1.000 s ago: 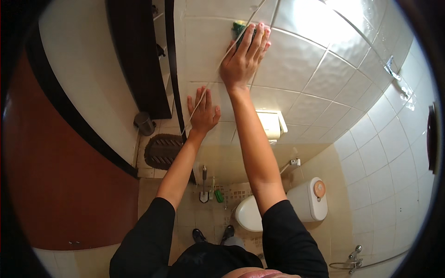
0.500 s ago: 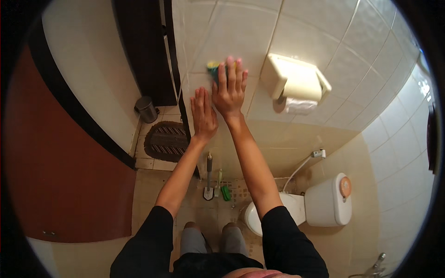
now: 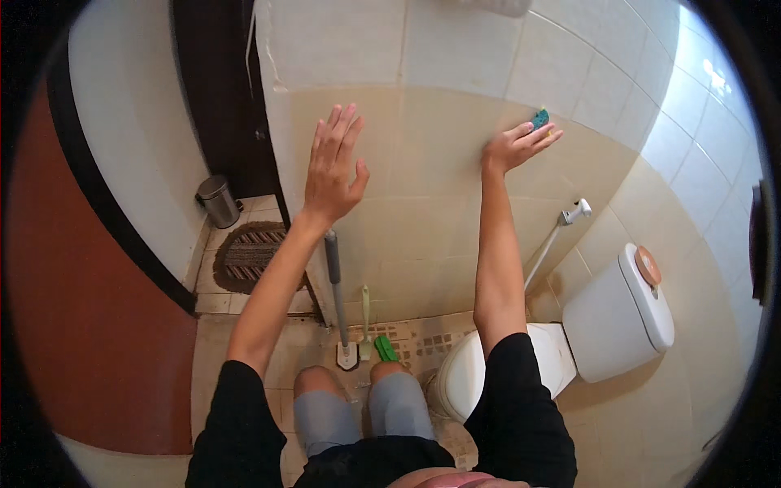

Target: The person cleans a bathroom using a sponge. They wipe the toilet seat, rinse the sponge at the sink, and scrub the tiled walls around the toilet and shower area. The person repeatedly rinses the sponge and continues wiping different sections of the wall.

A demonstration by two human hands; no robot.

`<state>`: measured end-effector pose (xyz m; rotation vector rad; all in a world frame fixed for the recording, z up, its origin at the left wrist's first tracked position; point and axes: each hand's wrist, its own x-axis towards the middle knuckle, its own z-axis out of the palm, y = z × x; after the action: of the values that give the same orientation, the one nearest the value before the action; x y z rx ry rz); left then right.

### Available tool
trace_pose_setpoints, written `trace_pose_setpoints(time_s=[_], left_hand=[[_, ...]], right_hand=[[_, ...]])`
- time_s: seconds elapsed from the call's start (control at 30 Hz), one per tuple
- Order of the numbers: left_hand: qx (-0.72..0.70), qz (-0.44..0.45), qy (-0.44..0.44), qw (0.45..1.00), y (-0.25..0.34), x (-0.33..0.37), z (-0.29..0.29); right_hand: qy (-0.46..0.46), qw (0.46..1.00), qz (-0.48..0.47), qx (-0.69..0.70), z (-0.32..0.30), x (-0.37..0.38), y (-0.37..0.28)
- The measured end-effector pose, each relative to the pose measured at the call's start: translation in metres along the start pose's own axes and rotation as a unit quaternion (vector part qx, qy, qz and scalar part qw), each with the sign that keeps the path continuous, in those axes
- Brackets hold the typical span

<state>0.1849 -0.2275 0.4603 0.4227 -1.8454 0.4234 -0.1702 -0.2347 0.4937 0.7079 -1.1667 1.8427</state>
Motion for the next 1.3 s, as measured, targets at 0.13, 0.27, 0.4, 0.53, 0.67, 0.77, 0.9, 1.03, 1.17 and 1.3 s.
trace_pose_setpoints(time_s=[0.13,0.27,0.4,0.53,0.67,0.77,0.9,1.03,1.17,1.3], left_hand=[[-0.021,0.012,-0.054,0.998,0.027,-0.005,0.049],[-0.023,0.025,-0.046,0.998,0.04,0.041,0.099],[0.088,0.046,-0.04,0.994,0.061,0.094,0.13],[0.174,0.036,-0.035,0.984,0.072,0.102,0.138],[0.174,0.034,-0.037,0.984,0.07,0.099,0.146],[0.188,0.036,-0.042,0.981,0.064,0.095,0.143],[0.219,0.082,-0.057,0.971,0.073,0.102,0.148],[0.211,0.099,-0.061,0.971,0.078,0.104,0.151],[0.243,0.123,-0.067,0.96,0.075,0.102,0.144],[0.23,0.173,-0.086,0.954,0.07,0.095,0.154]], right_hand=[[-0.096,0.99,-0.101,-0.033,-0.016,-0.041,0.014],[-0.258,0.902,-0.344,0.046,-0.002,-0.023,-0.028],[-0.262,0.883,-0.386,0.06,0.012,0.076,-0.013],[-0.051,0.984,-0.17,-0.007,0.038,0.169,0.025],[-0.04,0.972,-0.231,-0.017,0.05,0.192,0.009],[-0.2,0.885,-0.411,0.086,0.053,0.171,-0.025],[-0.131,0.916,-0.375,0.058,0.079,0.222,-0.041],[-0.067,0.937,-0.341,0.032,0.105,0.239,-0.068],[-0.107,0.923,-0.365,0.065,0.081,0.186,-0.068],[-0.145,0.947,-0.285,0.043,0.025,0.095,-0.027]])
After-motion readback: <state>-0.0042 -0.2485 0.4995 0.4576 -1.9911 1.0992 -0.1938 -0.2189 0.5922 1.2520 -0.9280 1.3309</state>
